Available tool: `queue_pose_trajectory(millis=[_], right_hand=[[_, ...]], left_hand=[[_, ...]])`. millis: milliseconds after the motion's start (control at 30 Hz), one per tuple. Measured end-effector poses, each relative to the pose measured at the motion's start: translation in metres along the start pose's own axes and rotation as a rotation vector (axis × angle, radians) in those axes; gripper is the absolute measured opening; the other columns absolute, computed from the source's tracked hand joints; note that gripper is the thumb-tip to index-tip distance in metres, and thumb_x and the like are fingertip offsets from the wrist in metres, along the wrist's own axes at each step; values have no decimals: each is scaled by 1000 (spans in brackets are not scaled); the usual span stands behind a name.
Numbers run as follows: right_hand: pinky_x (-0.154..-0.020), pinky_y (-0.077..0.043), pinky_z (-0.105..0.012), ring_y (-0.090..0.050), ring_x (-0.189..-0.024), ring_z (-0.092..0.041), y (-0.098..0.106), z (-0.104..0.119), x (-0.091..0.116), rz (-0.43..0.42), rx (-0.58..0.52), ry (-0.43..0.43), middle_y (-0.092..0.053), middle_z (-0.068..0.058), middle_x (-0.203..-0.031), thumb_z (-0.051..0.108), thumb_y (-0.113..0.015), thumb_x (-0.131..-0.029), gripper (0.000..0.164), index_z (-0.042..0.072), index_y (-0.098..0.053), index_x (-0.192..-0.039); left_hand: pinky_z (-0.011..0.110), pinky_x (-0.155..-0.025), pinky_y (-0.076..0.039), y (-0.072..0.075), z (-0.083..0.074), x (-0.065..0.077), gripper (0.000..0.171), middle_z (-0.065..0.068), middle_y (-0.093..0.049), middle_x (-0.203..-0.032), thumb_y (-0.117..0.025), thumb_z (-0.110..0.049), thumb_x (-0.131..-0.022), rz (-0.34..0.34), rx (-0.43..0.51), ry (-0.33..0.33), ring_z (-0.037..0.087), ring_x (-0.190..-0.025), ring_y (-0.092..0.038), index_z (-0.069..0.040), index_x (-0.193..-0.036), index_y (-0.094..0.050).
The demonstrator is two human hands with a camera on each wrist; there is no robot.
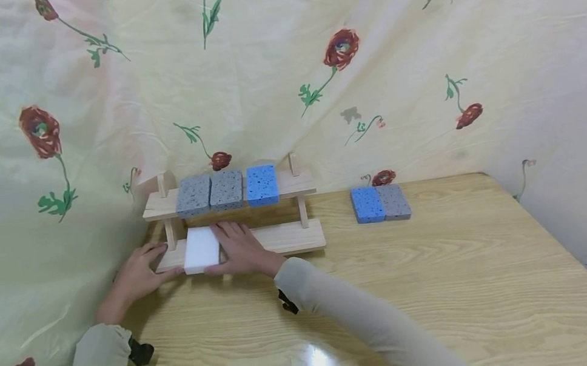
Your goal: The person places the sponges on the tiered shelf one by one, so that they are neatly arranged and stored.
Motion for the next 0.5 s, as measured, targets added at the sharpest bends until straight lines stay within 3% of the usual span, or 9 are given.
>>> queue_pose_trajectory(millis=[500], right_hand=[[-123, -31, -48, -34, -150, -25, -1, 3, -3, 16, 5, -21, -32, -8, -164, 73, -60, -88, 105, 12, -21, -164]], left_hand=[[69, -109, -37, 0, 0, -1, 88, 33, -43, -151, -74, -57, -87, 10, 0, 4, 55, -136, -41, 7, -144, -52]])
Point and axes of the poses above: each hand's wrist, its own x-axis away from the middle knuckle, its own y-axis out of the back of the hand, z = x × y, the point moved 5 cm from there along -x, towards the middle knuckle
